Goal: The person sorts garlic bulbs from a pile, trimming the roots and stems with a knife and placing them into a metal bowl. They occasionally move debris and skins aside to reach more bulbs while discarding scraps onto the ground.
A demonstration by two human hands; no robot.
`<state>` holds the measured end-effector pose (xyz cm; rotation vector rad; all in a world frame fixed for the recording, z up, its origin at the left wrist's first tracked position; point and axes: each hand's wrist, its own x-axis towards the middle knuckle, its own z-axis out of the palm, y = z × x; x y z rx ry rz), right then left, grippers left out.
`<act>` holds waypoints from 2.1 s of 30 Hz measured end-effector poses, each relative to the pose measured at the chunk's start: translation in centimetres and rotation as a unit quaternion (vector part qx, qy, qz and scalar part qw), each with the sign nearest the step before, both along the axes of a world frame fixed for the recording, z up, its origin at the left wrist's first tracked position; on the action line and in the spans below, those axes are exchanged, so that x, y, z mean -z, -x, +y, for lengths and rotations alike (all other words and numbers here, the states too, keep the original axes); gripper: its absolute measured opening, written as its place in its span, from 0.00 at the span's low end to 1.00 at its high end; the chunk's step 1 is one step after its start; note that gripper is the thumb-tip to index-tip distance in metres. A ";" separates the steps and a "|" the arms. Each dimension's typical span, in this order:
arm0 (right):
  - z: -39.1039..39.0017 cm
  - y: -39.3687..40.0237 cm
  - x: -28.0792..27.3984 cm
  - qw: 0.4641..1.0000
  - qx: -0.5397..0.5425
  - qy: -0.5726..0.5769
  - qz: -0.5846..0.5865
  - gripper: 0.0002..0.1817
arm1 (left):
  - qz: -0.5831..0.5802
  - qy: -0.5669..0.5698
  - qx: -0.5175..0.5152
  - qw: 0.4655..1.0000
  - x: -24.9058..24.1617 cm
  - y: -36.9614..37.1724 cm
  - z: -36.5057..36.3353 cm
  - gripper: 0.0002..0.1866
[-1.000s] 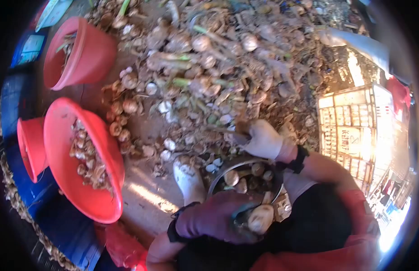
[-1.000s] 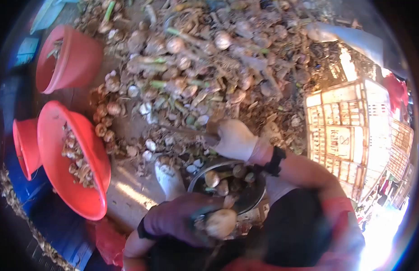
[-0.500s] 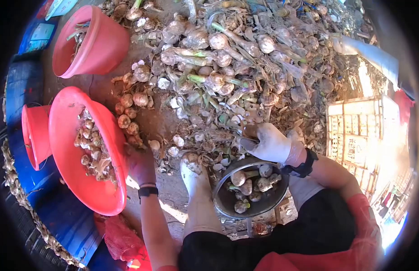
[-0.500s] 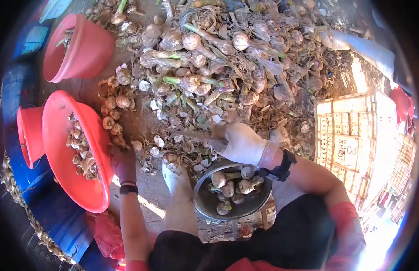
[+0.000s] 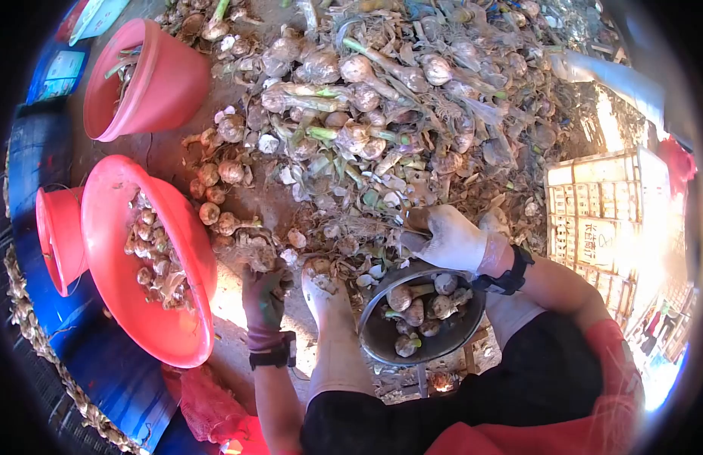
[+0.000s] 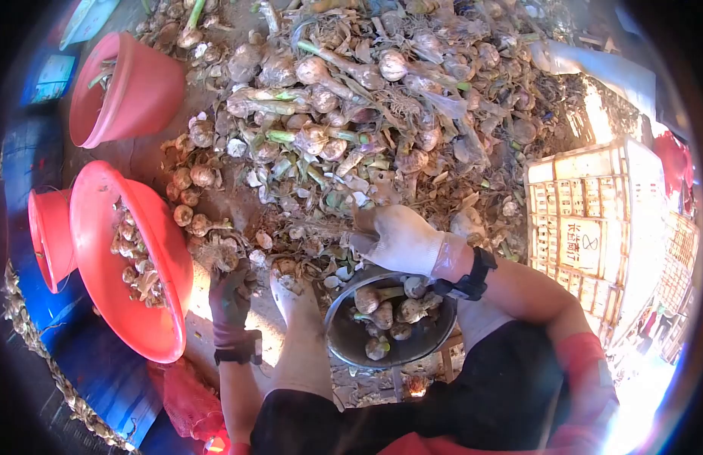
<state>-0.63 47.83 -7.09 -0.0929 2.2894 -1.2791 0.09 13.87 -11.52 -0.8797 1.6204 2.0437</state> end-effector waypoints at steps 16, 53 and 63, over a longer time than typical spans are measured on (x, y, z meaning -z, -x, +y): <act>-0.2 -1.0 3.0 0.991 0.098 0.085 0.004 0.11 | 0.320 0.016 0.218 0.922 -8.0 16.0 -1.3 0.20; -1.5 1.3 -0.1 0.991 -0.069 -0.112 -0.025 0.16 | 0.139 0.196 0.321 0.916 -4.7 1.8 9.5 0.16; -1.8 -0.8 1.8 0.994 -0.074 -0.075 0.028 0.16 | -0.049 -0.135 0.195 0.970 -7.2 1.8 11.2 0.29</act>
